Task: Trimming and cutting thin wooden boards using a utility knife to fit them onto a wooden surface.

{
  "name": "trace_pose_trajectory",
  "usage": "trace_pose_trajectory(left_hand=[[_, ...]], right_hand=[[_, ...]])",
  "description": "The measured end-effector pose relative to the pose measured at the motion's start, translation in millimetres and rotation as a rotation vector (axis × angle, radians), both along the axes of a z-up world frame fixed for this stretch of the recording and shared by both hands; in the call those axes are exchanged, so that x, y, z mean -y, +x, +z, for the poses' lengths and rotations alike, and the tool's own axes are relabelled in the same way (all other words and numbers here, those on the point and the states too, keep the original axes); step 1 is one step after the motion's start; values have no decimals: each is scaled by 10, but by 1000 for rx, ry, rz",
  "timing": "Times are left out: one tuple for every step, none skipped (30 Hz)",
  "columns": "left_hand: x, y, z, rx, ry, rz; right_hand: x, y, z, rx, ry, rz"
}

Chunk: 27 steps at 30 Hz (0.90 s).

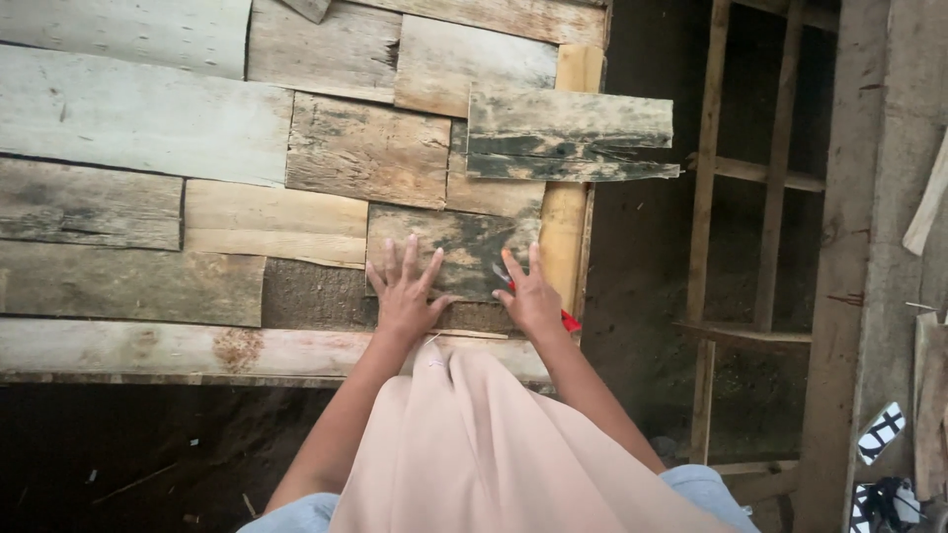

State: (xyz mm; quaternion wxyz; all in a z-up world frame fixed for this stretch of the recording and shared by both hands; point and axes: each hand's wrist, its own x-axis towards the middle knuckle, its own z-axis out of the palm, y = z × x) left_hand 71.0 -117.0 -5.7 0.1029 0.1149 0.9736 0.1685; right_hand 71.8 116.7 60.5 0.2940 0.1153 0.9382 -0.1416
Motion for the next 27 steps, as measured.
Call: trace_pose_trajectory(left_hand=[[-7, 5, -10, -1, 1, 0], [-11, 10, -20, -11, 3, 0], [-13, 14, -33, -20, 6, 1], [-5, 2, -35, -21, 6, 3], [-5, -3, -35, -12, -5, 4], [-4, -8, -35, -4, -16, 5], [-9, -11, -56, -5, -15, 9], [-14, -14, -76, 2, -16, 12], [-18, -14, -92, 9, -18, 15], [-21, -5, -88, 8, -18, 20], [-27, -17, -86, 35, -17, 23], [-34, -30, -82, 63, -17, 25], [-48, -42, -50, 57, -16, 29], [-63, -55, -20, 64, -34, 32], [-71, -43, 5, 76, -53, 37], [-91, -65, 42, 74, -53, 43], [-105, -76, 83, 98, -50, 48], [-123, -87, 123, 121, -47, 53], [-149, -100, 155, 120, -48, 59], [-179, -114, 190, 146, -57, 61], [-206, -141, 232, 170, -68, 62], [-238, -139, 295, 168, -70, 68], [-256, -148, 358, 144, -90, 66], [-276, -155, 422, 121, -110, 64], [-297, -149, 422, 118, -116, 72], [-317, -144, 423, 74, -112, 67], [-338, -160, 425, 27, -107, 62]], right_hand=[[1, 4, -1, -1, 1, 0], [5, 8, -1, -9, -3, 2], [12, 6, -5, -18, -7, 6], [21, 2, 2, -19, -6, 8], [22, 2, 13, -22, -5, 10], [25, 2, 24, -26, -3, 12], [8, -15, -20, -27, -2, 16], [-9, -32, -63, -20, 27, 22], [-25, -49, -102, -12, 56, 29], [-21, -50, -71, -13, 57, 34], [-19, -67, -41, -12, 53, 43], [-18, -85, -9, -11, 49, 52], [-88, -124, -65, -17, 50, 57], [-159, -166, -122, -90, 37, 31], [-224, -192, -187, -158, 22, 7], [-334, -284, -254, -160, 21, 14], [-437, -370, -323, -279, -22, -193], [-543, -457, -394, -396, -67, -400], [-636, -581, -441, -396, -69, -394], [-732, -707, -485, -508, -272, -635], [-823, -847, -526, -614, -481, -876], [-1015, -988, -704, -614, -487, -871], [-1188, -1149, -887, -705, -644, -1041], [-1356, -1314, -1070, -791, -805, -1212], [-1450, -1390, -1102, -786, -814, -1207], [-1542, -1468, -1134, -816, -850, -1303], [-1632, -1573, -1160, -846, -888, -1399]])
